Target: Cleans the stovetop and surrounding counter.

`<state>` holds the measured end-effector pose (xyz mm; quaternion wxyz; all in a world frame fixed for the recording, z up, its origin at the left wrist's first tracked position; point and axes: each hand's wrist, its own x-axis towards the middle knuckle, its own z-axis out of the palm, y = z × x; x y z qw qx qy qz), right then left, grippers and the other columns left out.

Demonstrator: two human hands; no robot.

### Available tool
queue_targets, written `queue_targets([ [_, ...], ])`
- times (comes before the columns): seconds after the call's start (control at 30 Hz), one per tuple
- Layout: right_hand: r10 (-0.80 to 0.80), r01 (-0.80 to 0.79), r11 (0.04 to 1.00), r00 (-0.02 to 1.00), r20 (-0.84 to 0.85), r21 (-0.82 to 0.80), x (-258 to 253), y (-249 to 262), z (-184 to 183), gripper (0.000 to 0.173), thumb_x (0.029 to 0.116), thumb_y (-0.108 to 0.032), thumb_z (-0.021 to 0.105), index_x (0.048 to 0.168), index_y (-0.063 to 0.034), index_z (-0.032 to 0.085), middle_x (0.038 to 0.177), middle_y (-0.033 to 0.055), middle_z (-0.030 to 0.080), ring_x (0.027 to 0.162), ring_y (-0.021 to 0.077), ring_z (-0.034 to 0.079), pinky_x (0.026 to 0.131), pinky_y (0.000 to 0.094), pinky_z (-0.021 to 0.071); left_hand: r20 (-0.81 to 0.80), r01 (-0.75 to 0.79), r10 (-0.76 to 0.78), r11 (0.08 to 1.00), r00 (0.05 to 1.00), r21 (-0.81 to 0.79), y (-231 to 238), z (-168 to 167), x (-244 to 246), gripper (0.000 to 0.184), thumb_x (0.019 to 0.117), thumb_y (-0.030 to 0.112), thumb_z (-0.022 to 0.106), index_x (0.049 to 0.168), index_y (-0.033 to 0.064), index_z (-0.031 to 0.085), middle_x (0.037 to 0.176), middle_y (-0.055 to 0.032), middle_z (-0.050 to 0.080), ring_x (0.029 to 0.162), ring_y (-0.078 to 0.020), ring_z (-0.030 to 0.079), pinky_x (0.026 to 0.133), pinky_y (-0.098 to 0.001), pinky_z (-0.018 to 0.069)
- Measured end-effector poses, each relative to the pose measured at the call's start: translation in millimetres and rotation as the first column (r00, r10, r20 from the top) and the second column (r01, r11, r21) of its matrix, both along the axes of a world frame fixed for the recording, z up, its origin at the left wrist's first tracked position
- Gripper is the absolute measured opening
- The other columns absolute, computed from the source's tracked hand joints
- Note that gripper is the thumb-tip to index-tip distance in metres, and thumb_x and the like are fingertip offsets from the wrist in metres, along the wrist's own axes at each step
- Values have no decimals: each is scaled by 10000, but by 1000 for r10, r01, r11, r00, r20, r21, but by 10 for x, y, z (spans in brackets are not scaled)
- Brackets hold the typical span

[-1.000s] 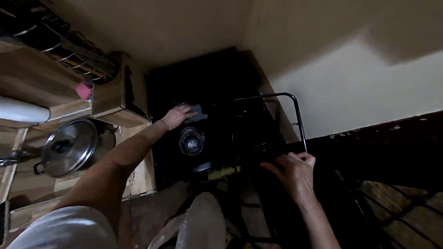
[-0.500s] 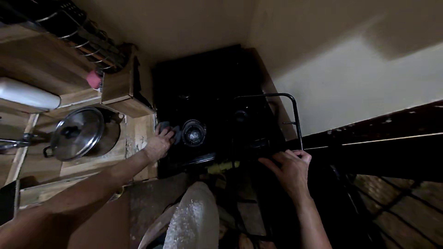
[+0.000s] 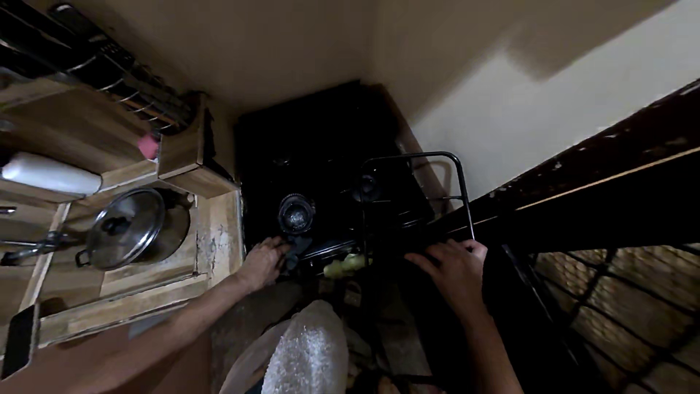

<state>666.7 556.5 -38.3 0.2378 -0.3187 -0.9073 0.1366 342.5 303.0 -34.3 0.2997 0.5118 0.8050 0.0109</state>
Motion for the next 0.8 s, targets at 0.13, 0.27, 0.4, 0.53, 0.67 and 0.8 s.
queue_targets([
  [0.13, 7, -7, 1000, 1000, 4, 3, 5, 24, 20, 676, 911, -688, 569, 644, -74, 658, 649, 85, 646, 673, 279, 628, 907, 576, 392, -63, -53, 50, 998, 997, -35, 245, -5, 216, 397, 1010, 103, 532, 1398, 79, 608, 1425, -226, 560, 1340, -438, 506, 1066, -609, 425],
  [0.27, 21, -21, 1000, 1000, 5, -4, 10, 22, 6, 672, 912, -684, 571, 649, -73, 659, 643, 82, 641, 667, 275, 623, 905, 576, 392, -120, -67, 72, 997, 990, 47, 236, -122, 250, 445, 1001, 89, 519, 1443, 100, 573, 1415, -242, 565, 1319, -459, 521, 1021, -627, 444],
  [0.4, 29, -29, 1000, 999, 17, -5, -22, 3, -10, 661, 904, -679, 586, 641, -77, 657, 641, 82, 641, 664, 275, 621, 904, 567, 388, -115, -130, 141, 986, 983, 100, 232, -148, 246, 476, 1001, 75, 507, 1476, 88, 540, 1441, -224, 554, 1319, -431, 534, 1034, -597, 452],
  [0.53, 36, -36, 999, 999, 31, -5, -59, -12, -8, 664, 902, -679, 584, 639, -74, 657, 639, 81, 642, 665, 277, 621, 903, 572, 382, -74, -218, 222, 974, 972, 66, 302, -80, 172, 470, 1037, 103, 467, 1504, 51, 491, 1502, -215, 505, 1363, -401, 511, 1102, -553, 429],
  [0.67, 47, -47, 999, 998, 36, 1, -89, -22, -15, 660, 910, -669, 582, 628, -75, 643, 634, 82, 639, 663, 276, 624, 900, 569, 391, -63, -211, 210, 977, 976, -15, 362, 25, 180, 464, 1040, 129, 470, 1500, 74, 500, 1490, -206, 506, 1362, -395, 506, 1079, -568, 440],
  [0.8, 52, -53, 999, 997, 52, 10, -117, -20, -21, 664, 912, -673, 577, 631, -76, 647, 638, 83, 644, 663, 272, 629, 896, 567, 399, 6, -131, 131, 988, 991, 78, 536, 231, 229, 386, 1027, 98, 496, 1394, 105, 614, 1405, -185, 573, 1313, -373, 545, 1064, -570, 448],
])
